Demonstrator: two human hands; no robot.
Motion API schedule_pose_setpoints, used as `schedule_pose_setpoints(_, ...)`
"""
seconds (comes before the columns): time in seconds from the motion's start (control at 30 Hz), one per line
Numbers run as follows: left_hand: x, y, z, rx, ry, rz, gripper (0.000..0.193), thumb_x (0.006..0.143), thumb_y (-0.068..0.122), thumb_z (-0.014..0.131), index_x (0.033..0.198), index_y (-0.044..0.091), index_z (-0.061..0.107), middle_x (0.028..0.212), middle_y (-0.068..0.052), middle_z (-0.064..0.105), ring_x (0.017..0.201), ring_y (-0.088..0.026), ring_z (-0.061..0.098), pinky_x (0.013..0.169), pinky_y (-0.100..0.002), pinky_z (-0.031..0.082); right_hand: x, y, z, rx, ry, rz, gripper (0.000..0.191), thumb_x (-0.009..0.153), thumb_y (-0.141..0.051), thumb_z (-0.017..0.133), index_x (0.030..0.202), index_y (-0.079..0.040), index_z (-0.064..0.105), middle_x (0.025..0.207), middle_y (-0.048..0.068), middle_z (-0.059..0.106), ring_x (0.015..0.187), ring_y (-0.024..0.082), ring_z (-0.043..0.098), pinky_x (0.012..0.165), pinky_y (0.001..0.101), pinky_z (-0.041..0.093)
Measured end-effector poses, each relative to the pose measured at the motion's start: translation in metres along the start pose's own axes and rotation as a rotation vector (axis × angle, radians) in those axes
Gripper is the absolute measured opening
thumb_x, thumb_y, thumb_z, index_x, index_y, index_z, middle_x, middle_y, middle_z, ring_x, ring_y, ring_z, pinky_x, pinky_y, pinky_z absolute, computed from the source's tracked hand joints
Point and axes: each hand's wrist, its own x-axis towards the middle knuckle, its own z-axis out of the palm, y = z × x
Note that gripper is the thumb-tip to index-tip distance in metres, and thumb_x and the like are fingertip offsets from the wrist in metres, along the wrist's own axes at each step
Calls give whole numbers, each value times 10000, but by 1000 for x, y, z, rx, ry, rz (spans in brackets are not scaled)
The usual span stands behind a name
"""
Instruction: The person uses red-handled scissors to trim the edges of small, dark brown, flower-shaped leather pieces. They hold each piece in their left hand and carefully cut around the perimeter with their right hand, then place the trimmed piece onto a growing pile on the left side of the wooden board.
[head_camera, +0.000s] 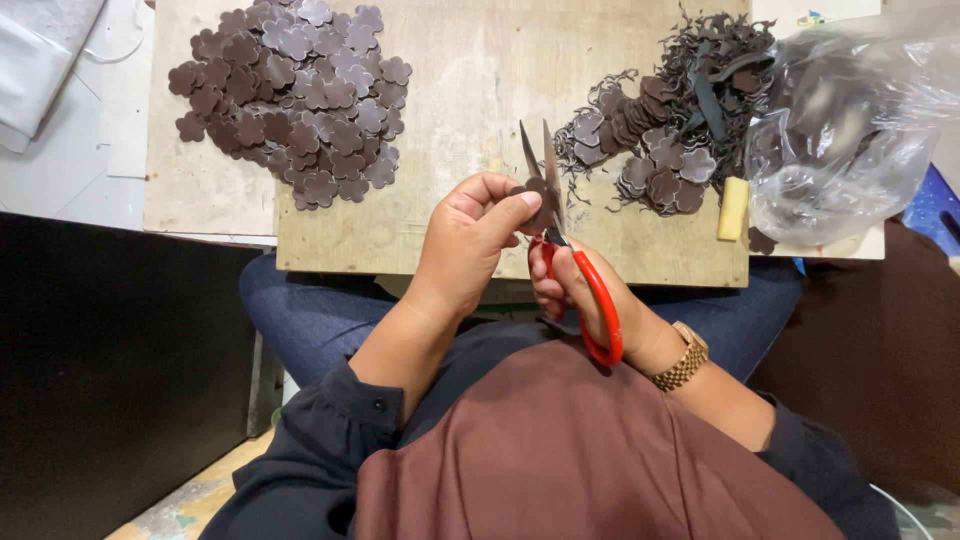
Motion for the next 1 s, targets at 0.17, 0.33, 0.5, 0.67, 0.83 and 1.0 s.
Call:
schedule_pose_setpoints(0.17,-1,2,0,-6,8,-27,91,946,167,699,989,111,642,874,3,734,776,-58,664,676,-220,481,0,-1,1,-13,-7,15,463,1056,-548,437,1014,-90,486,737,-47,395,656,93,392,605,251,385)
schedule_pose_setpoints(0.33,0,4,-2,-10,9,-50,66,951,157,680,974,122,628,876,2,728,779,-71,675,676,-229,497,0,-1,1,20,-13,28,448,1058,-530,437,1010,-87,483,747,-49,396,661,91,384,604,250,378)
schedule_pose_setpoints(0.5,0,5,-2,-32,-1,-53,61,959,141,667,989,116,620,868,-2,717,774,-78,672,672,-237,503,-1,-2,1,29,-26,31,447,1068,-524,434,999,-86,486,747,-51,395,666,89,388,615,247,388)
schedule_pose_setpoints(0.67,-1,7,-3,-47,11,-63,68,953,136,665,987,113,611,870,-4,710,765,-93,685,667,-241,511,-1,-2,2,27,-31,28,434,1067,-512,440,985,-87,483,736,-51,392,650,90,382,592,247,378)
schedule_pose_setpoints(0.83,-2,9,-3,-63,17,-63,75,947,131,670,993,112,614,882,-18,719,756,-100,688,661,-243,511,-1,0,2,44,-43,22,431,1070,-508,444,983,-88,486,727,-57,376,642,85,361,577,245,358)
schedule_pose_setpoints(1.0,-3,11,-2,-57,35,-75,59,947,149,664,976,122,621,888,-10,724,746,-106,695,657,-240,508,-1,1,2,78,-33,35,423,1067,-500,451,979,-88,488,714,-63,362,628,81,342,561,244,335)
